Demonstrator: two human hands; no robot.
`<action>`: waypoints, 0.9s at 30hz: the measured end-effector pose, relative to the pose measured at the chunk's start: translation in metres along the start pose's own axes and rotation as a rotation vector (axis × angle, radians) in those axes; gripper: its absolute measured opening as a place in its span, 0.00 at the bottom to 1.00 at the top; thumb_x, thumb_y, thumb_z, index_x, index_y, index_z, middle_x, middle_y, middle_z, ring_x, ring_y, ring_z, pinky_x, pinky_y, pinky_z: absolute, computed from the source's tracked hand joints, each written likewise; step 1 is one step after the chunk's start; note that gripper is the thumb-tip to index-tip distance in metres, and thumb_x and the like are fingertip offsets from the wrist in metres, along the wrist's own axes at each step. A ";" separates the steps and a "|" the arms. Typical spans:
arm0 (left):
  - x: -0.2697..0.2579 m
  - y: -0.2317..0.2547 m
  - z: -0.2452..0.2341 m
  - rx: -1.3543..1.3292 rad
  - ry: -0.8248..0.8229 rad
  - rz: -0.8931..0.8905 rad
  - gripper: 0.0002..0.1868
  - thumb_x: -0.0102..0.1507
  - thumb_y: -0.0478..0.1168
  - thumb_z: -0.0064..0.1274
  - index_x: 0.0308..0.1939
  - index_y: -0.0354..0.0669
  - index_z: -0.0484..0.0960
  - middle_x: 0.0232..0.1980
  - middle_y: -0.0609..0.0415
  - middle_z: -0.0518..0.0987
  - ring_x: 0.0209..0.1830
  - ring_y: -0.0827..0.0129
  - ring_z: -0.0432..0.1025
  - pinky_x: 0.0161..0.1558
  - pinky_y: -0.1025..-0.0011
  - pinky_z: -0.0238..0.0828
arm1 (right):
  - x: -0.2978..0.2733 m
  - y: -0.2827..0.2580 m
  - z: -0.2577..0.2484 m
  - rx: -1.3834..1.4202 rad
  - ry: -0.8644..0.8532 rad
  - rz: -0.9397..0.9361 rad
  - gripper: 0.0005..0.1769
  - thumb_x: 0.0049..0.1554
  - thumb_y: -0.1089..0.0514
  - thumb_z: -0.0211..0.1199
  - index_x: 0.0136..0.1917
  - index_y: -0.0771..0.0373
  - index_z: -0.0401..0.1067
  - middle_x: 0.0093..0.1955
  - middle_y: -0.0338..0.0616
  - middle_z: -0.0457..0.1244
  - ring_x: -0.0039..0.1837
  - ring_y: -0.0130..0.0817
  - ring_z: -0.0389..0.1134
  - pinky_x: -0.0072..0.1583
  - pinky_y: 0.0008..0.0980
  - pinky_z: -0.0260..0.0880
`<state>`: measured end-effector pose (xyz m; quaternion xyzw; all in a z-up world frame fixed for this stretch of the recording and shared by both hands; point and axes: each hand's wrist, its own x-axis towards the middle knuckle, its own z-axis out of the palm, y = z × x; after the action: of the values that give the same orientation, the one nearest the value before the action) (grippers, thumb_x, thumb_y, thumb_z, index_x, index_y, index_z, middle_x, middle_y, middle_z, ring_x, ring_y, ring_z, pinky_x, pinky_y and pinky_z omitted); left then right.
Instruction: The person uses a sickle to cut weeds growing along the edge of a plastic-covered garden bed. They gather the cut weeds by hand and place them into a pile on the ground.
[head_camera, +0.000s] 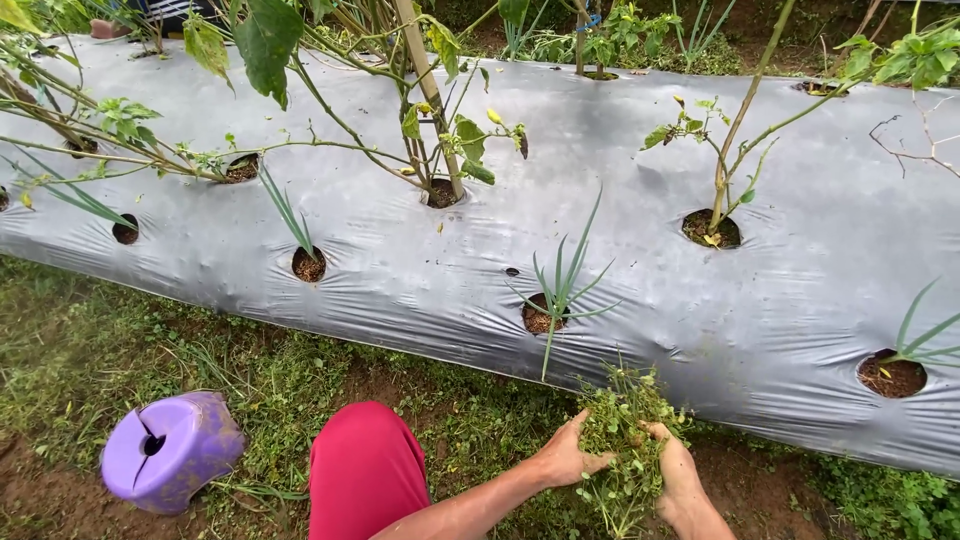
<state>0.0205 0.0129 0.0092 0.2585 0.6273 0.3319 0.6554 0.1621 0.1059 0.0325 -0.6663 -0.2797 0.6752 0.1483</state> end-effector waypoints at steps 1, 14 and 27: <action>-0.006 0.001 0.001 0.001 -0.003 -0.004 0.56 0.62 0.38 0.57 0.82 0.54 0.31 0.80 0.39 0.56 0.69 0.62 0.71 0.79 0.51 0.46 | 0.002 0.005 -0.003 0.002 0.003 0.004 0.20 0.67 0.49 0.46 0.63 0.54 0.74 0.61 0.59 0.67 0.59 0.54 0.64 0.56 0.56 0.64; 0.060 -0.065 0.019 0.535 0.029 0.163 0.54 0.64 0.70 0.44 0.80 0.34 0.51 0.20 0.54 0.65 0.27 0.69 0.68 0.45 0.59 0.76 | 0.082 0.042 0.003 -0.259 0.175 -0.170 0.25 0.62 0.45 0.56 0.59 0.58 0.45 0.55 0.47 0.45 0.56 0.43 0.48 0.68 0.58 0.59; -0.024 0.021 0.026 0.396 0.081 -0.130 0.50 0.63 0.56 0.53 0.81 0.49 0.42 0.83 0.42 0.46 0.82 0.49 0.46 0.79 0.51 0.50 | 0.056 0.018 0.006 -0.119 0.196 -0.138 0.37 0.66 0.45 0.54 0.73 0.78 0.54 0.82 0.65 0.45 0.81 0.56 0.52 0.81 0.62 0.42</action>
<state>0.0441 0.0108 0.0430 0.3277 0.7214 0.1693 0.5862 0.1557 0.1231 -0.0238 -0.7159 -0.3488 0.5770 0.1813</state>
